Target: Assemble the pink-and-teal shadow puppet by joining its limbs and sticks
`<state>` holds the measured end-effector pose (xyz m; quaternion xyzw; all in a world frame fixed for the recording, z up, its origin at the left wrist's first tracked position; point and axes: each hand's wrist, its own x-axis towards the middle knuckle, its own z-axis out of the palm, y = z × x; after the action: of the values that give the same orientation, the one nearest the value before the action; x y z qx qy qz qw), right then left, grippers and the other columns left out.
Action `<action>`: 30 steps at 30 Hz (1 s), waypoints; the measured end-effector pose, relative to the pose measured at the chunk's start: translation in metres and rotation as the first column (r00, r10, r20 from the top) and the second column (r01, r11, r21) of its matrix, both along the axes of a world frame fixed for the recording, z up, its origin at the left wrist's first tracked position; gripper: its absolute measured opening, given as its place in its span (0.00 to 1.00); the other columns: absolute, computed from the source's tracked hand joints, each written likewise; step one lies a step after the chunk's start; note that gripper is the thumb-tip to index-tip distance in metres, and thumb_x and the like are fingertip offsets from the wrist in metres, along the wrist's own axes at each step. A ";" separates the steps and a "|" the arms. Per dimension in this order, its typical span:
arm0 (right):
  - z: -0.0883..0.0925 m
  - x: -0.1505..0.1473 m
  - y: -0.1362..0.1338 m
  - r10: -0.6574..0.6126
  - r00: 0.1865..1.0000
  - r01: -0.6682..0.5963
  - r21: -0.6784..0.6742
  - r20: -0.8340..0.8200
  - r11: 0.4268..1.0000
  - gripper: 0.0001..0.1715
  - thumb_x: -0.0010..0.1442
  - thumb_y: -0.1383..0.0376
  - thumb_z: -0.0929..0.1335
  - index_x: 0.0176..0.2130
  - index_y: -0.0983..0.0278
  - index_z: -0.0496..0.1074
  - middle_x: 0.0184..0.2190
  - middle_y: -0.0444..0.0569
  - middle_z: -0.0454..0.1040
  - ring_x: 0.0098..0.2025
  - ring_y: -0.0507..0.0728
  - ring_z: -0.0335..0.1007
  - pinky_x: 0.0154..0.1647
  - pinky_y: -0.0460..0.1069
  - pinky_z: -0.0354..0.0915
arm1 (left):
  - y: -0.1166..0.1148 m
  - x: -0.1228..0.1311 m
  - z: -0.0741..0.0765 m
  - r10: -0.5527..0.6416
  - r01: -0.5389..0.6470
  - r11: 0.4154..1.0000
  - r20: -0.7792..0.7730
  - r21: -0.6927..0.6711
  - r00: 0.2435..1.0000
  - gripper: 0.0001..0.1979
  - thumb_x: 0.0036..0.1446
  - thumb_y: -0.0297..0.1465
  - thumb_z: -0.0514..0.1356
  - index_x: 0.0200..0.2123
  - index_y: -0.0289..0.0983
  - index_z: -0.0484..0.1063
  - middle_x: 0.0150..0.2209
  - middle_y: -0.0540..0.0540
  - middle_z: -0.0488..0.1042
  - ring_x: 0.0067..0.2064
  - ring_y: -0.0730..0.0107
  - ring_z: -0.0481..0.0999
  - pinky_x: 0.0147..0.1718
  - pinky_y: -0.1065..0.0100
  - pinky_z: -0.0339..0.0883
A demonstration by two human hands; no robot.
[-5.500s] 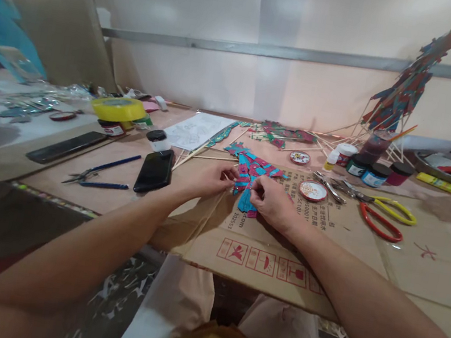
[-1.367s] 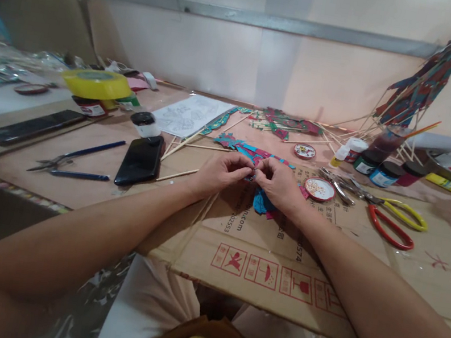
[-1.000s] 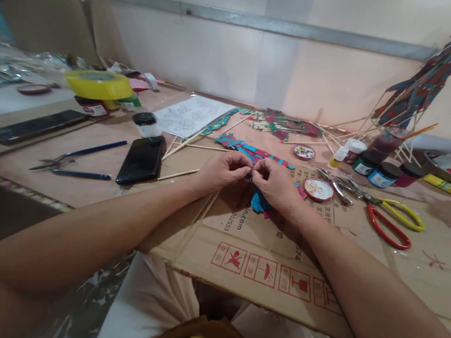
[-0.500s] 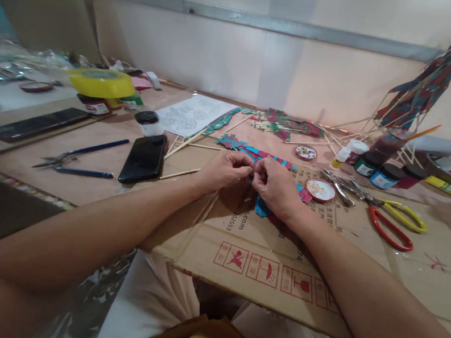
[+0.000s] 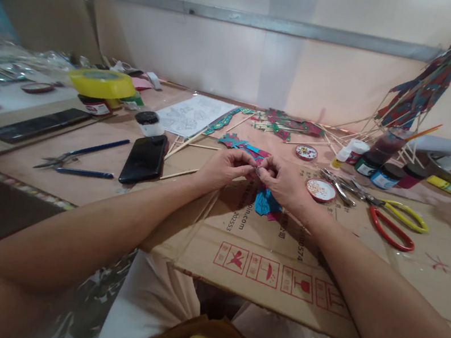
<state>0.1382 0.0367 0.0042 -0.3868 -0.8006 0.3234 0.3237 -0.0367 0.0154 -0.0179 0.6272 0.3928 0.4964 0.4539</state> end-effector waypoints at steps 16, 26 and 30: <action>-0.004 -0.006 -0.006 -0.085 0.996 0.085 0.012 0.005 0.996 0.05 0.54 0.64 0.65 0.28 0.63 0.66 0.19 0.39 0.59 0.21 0.48 0.50 0.21 0.46 0.48 | 0.003 0.002 -0.004 0.067 -0.066 0.996 -0.020 0.065 0.998 0.04 0.51 0.27 0.62 0.32 0.33 0.73 0.28 0.50 0.75 0.29 0.76 0.73 0.34 0.71 0.70; -0.001 -0.004 -0.002 -0.086 0.996 0.088 -0.062 0.027 0.994 0.08 0.53 0.61 0.66 0.27 0.63 0.66 0.19 0.40 0.61 0.21 0.48 0.51 0.21 0.46 0.48 | 0.003 -0.003 -0.004 0.198 -0.135 0.964 -0.281 0.228 0.939 0.05 0.54 0.30 0.61 0.32 0.35 0.77 0.32 0.46 0.79 0.35 0.70 0.76 0.38 0.69 0.70; -0.002 -0.003 -0.001 -0.101 0.995 0.102 -0.043 0.026 0.994 0.08 0.52 0.61 0.67 0.28 0.63 0.67 0.19 0.40 0.63 0.21 0.48 0.53 0.21 0.46 0.50 | 0.003 -0.002 -0.005 0.214 -0.145 0.960 -0.292 0.240 0.932 0.05 0.54 0.30 0.61 0.32 0.36 0.77 0.32 0.46 0.79 0.36 0.69 0.77 0.39 0.68 0.71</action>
<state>0.1352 0.0357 0.0024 -0.4378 -0.7763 0.3196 0.3218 -0.0386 0.0184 -0.0224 0.7049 0.4601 0.4688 0.2675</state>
